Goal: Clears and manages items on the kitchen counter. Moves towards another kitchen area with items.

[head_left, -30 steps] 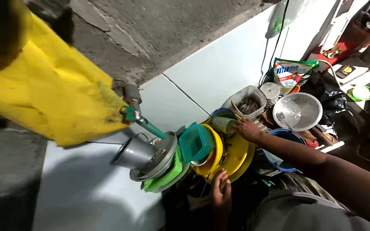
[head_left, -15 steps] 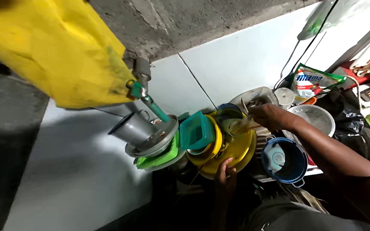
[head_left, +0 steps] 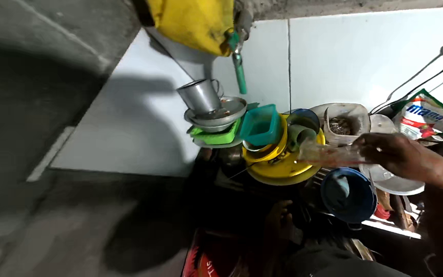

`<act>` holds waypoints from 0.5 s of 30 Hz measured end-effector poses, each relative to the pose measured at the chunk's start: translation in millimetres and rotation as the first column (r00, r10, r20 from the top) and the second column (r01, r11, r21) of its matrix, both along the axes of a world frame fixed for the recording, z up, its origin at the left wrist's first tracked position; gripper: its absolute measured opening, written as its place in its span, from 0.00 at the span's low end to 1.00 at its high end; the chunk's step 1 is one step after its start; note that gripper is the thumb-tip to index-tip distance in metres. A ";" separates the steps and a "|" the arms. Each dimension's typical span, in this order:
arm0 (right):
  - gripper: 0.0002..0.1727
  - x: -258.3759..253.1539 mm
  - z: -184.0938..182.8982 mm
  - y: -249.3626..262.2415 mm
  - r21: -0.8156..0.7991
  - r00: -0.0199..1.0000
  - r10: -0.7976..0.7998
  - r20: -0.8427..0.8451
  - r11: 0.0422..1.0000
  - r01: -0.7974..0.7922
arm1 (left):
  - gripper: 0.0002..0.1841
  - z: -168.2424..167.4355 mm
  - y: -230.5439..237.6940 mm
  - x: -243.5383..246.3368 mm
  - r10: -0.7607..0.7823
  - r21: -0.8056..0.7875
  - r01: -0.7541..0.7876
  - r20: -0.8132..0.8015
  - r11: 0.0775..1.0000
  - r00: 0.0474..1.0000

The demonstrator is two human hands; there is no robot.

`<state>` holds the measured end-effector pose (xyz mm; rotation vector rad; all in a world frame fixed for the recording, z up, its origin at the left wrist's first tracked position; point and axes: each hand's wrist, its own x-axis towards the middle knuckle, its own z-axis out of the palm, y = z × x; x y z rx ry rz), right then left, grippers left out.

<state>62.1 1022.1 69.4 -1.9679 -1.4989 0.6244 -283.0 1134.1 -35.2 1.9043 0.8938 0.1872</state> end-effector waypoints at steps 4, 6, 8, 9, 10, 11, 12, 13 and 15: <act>0.15 -62.3 -18.8 -16.4 -0.027 0.985 0.169 -0.020 0.985 -0.169 | 0.25 -11.7 -34.2 -27.9 0.048 0.146 -0.058 0.073 0.988 0.996; 0.17 -100.2 -31.2 -19.2 -0.099 0.967 0.251 -0.036 0.962 -0.253 | 0.30 -19.7 -52.3 -47.5 0.076 0.173 -0.090 0.088 0.981 0.993; 0.16 -142.4 -42.1 -16.6 -0.179 0.943 0.333 -0.022 0.926 -0.332 | 0.34 -31.2 -74.0 -68.8 0.119 0.154 -0.134 0.104 0.979 0.987; 0.16 -165.0 -45.8 -14.2 -0.227 0.925 0.379 -0.003 0.901 -0.370 | 0.35 -32.9 -86.0 -79.8 0.139 0.127 -0.150 0.092 0.980 0.986; 0.16 -188.3 -49.4 -11.3 -0.291 0.899 0.437 0.020 0.863 -0.413 | 0.36 -30.5 -97.1 -92.2 0.151 0.084 -0.157 0.068 0.984 0.986; 0.15 -212.3 -52.8 -9.0 -0.354 0.862 0.507 0.030 0.811 -0.465 | 0.37 -27.6 -109.1 -105.7 0.169 0.045 -0.171 0.049 0.984 0.984; 0.15 -235.9 -56.4 -8.2 -0.417 0.813 0.582 0.035 0.748 -0.517 | 0.37 -32.3 -124.0 -119.4 0.200 0.045 -0.203 0.064 0.978 0.978; 0.16 -259.9 -59.5 -8.0 -0.480 0.763 0.647 0.022 0.676 -0.559 | 0.38 -40.1 -139.2 -133.0 0.238 0.045 -0.242 0.081 0.969 0.968; 0.18 -309.8 -66.8 -12.1 -0.556 0.692 0.722 -0.008 0.572 -0.603 | 0.37 -62.6 -170.6 -161.3 0.343 0.080 -0.354 0.126 0.932 0.931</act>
